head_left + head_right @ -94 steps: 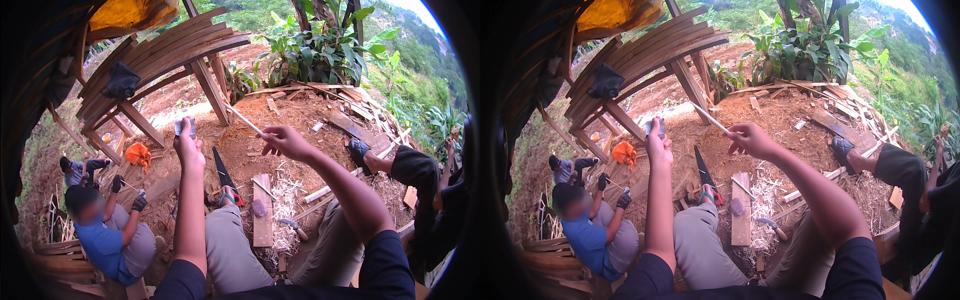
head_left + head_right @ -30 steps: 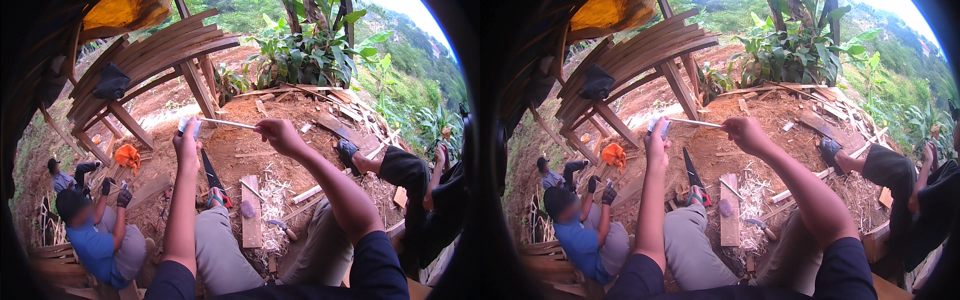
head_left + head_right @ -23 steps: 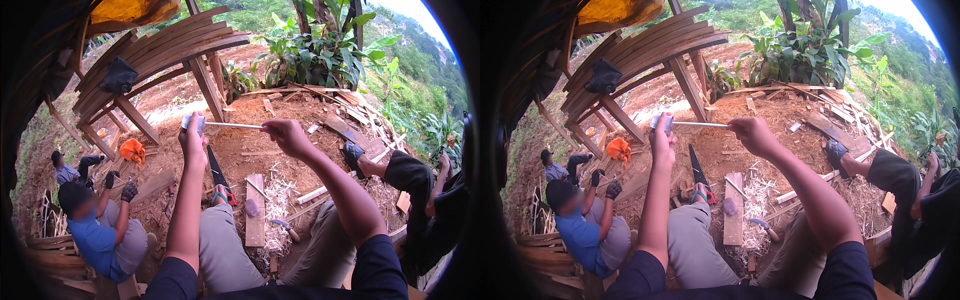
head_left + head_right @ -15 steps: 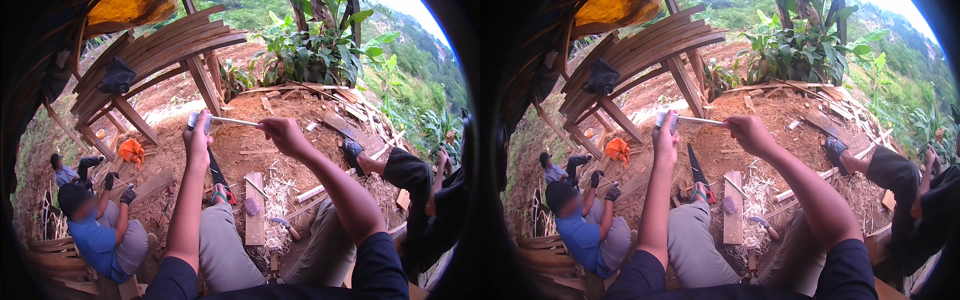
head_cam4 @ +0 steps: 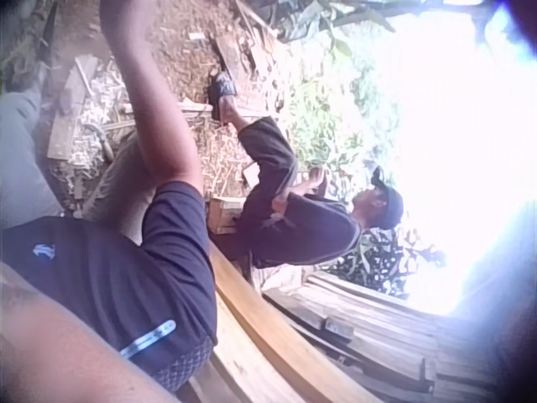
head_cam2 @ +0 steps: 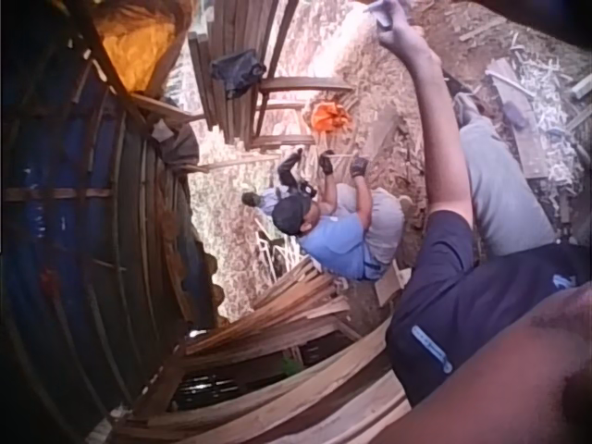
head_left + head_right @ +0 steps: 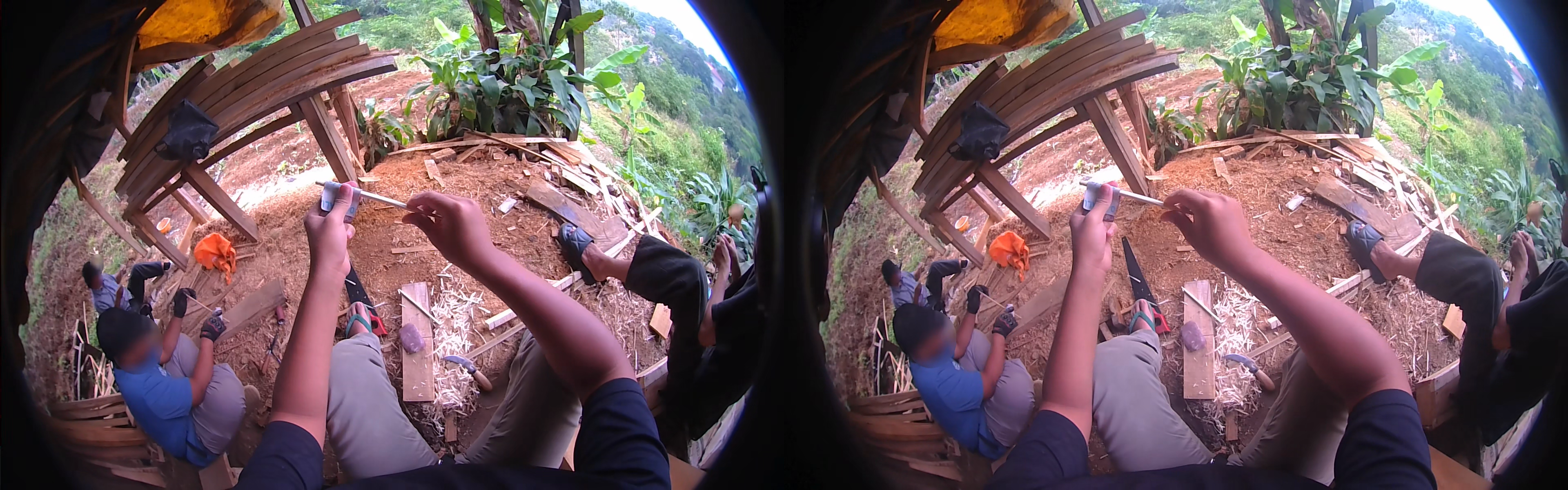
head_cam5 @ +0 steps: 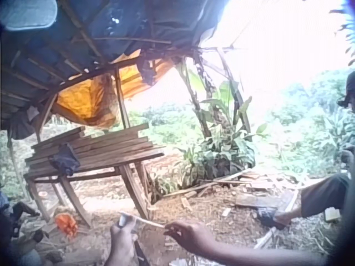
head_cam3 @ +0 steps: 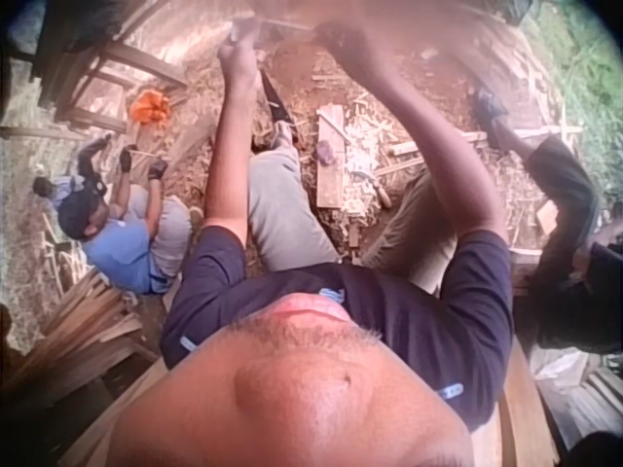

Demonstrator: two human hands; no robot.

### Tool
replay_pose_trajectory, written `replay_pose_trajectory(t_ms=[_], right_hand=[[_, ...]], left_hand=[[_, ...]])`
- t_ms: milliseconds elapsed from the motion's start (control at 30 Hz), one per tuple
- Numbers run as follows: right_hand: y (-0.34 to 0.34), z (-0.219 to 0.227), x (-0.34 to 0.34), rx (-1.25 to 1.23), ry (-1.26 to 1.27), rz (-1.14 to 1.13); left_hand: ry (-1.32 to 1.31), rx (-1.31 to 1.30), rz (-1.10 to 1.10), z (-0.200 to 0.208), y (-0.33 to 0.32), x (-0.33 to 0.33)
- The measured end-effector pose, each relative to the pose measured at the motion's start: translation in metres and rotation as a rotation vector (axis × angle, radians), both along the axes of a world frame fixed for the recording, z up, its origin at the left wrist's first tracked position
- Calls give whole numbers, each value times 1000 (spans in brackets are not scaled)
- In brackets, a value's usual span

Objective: The person sits on the ground and uses a sanding block to smooth the surface of a small wooden stick. They hold the stick in one hand and rub the sanding block along its length repeatedly. The person occasionally pauses to inspect the wood before continuing the sanding process.

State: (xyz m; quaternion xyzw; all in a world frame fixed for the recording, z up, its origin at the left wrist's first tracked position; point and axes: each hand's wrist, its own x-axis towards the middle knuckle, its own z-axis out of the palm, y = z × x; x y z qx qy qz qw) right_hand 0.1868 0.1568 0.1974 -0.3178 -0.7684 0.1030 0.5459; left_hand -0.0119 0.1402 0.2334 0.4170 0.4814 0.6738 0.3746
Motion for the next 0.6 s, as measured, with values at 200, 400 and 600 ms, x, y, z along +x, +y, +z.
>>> replay_pose_trajectory(t_ms=[200,400,600], right_hand=[[-1,4,-1,126,-104,-109],[-3,-1,-5,-157,-11,59],[3,7,10,-1230,319,732]], left_hand=[[-33,-30,-38,5,-3,-1],[-49,-18,-71,2,-1,1],[53,-114,-200,-2,-3,5]])
